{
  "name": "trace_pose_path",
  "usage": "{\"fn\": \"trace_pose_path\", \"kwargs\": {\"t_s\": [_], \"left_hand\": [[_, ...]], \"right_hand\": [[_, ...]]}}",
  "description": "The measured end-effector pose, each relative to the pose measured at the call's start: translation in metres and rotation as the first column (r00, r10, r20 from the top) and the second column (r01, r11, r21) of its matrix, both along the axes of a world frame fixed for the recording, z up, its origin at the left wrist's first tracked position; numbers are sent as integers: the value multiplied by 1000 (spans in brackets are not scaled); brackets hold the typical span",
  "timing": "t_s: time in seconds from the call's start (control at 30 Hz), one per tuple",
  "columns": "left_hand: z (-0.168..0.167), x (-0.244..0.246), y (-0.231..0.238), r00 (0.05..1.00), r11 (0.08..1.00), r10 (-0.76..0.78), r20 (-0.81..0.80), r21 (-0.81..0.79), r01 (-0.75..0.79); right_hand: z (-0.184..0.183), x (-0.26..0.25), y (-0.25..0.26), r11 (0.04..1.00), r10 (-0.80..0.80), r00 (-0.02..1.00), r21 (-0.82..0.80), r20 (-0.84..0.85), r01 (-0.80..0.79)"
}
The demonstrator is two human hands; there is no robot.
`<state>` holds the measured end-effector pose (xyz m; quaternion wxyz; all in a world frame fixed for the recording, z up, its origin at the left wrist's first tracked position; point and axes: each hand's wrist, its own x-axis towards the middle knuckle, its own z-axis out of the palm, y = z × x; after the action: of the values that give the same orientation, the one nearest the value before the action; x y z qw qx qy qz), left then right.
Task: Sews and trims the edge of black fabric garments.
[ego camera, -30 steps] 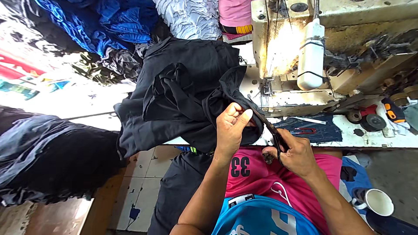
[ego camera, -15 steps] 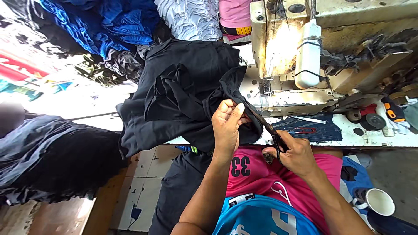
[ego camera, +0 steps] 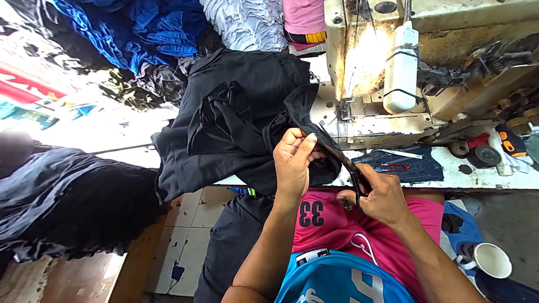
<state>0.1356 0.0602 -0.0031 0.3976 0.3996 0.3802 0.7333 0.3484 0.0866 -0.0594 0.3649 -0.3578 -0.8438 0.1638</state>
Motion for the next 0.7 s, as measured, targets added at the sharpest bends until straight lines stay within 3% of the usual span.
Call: {"fn": "trace_pose_path", "kwargs": {"t_s": [0.7], "left_hand": [[-3, 1, -1, 995, 1000, 4, -102, 9, -3]], "right_hand": [[-1, 8, 0, 995, 66, 998, -72, -23, -67]]}}
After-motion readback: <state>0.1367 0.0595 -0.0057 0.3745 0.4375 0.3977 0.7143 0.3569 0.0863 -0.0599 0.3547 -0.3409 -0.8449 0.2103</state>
